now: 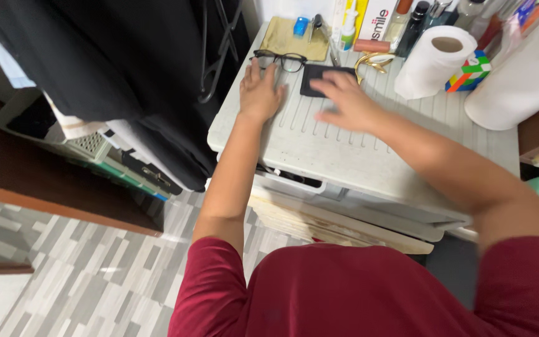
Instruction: The person sweeps the floor in a hallway and bedroom using a broom and a dustpan, then puts away a storage lid and organizes items in a dresser drawer.
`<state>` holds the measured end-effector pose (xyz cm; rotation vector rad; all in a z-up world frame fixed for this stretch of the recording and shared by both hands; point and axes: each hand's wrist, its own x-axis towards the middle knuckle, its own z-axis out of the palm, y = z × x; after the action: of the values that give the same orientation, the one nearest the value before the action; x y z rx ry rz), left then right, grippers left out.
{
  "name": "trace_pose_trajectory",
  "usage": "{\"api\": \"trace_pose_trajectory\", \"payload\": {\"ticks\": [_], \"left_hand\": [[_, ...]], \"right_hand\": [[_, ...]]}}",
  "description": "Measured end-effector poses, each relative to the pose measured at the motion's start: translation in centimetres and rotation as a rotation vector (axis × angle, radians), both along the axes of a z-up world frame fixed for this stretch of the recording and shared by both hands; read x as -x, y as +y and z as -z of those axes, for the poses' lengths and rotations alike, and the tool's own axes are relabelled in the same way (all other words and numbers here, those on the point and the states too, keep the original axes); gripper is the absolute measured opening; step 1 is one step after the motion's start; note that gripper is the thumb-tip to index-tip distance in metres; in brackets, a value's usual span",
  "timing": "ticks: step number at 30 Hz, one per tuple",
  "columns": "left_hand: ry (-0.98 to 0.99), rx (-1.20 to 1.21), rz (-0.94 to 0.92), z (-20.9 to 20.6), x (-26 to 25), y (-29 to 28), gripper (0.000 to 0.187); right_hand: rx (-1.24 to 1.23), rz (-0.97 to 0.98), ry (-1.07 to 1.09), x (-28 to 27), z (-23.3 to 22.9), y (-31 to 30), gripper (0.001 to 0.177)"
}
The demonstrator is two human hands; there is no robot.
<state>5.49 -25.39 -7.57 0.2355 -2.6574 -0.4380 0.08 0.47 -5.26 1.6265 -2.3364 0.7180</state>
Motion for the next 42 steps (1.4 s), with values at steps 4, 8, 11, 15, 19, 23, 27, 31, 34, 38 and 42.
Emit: {"api": "trace_pose_trajectory", "payload": {"ticks": [4,8,11,15,19,23,27,31,34,38,42], "left_hand": [[0.247,-0.128,0.165,-2.0,-6.7,3.6,0.051],[0.477,-0.351,0.321,-0.8,-17.2,10.4,0.037],[0.412,-0.631,0.209,1.8,-23.5,16.1,0.032],[0.395,-0.773,-0.029,7.0,-31.3,22.8,0.029],[0.315,-0.787,-0.235,10.5,-38.4,26.9,0.028],[0.218,-0.868,-0.492,12.5,-45.2,27.9,0.028],[0.318,-0.839,-0.541,14.1,-50.2,26.9,0.028],[0.290,-0.791,-0.552,14.5,-53.2,23.4,0.029],[0.239,-0.803,-0.568,14.4,-54.8,20.0,0.029],[0.209,-0.785,-0.542,14.3,-55.6,15.8,0.030],[0.162,-0.810,-0.484,15.2,-56.4,13.1,0.031]], "right_hand": [[-0.110,-0.294,-0.392,-9.4,-2.7,8.4,0.057],[-0.154,-0.418,-0.708,-17.4,-2.7,15.1,0.050],[-0.122,-0.421,-1.145,-20.4,1.0,17.3,0.047],[-0.067,-0.381,-1.499,-22.8,9.3,16.8,0.039],[-0.079,-0.376,-1.595,-25.9,15.3,14.9,0.035],[-0.122,-0.107,-1.372,-28.2,17.1,11.2,0.045],[0.387,-0.207,-1.570,-22.4,17.9,2.7,0.050],[0.811,-0.366,-1.944,-17.1,19.0,-2.6,0.051],[1.023,-0.376,-2.178,-15.5,19.9,-4.0,0.044],[1.183,-0.269,-2.184,-14.4,18.9,-5.2,0.038],[1.260,-0.336,-2.080,-16.7,17.4,-5.2,0.029]]}}
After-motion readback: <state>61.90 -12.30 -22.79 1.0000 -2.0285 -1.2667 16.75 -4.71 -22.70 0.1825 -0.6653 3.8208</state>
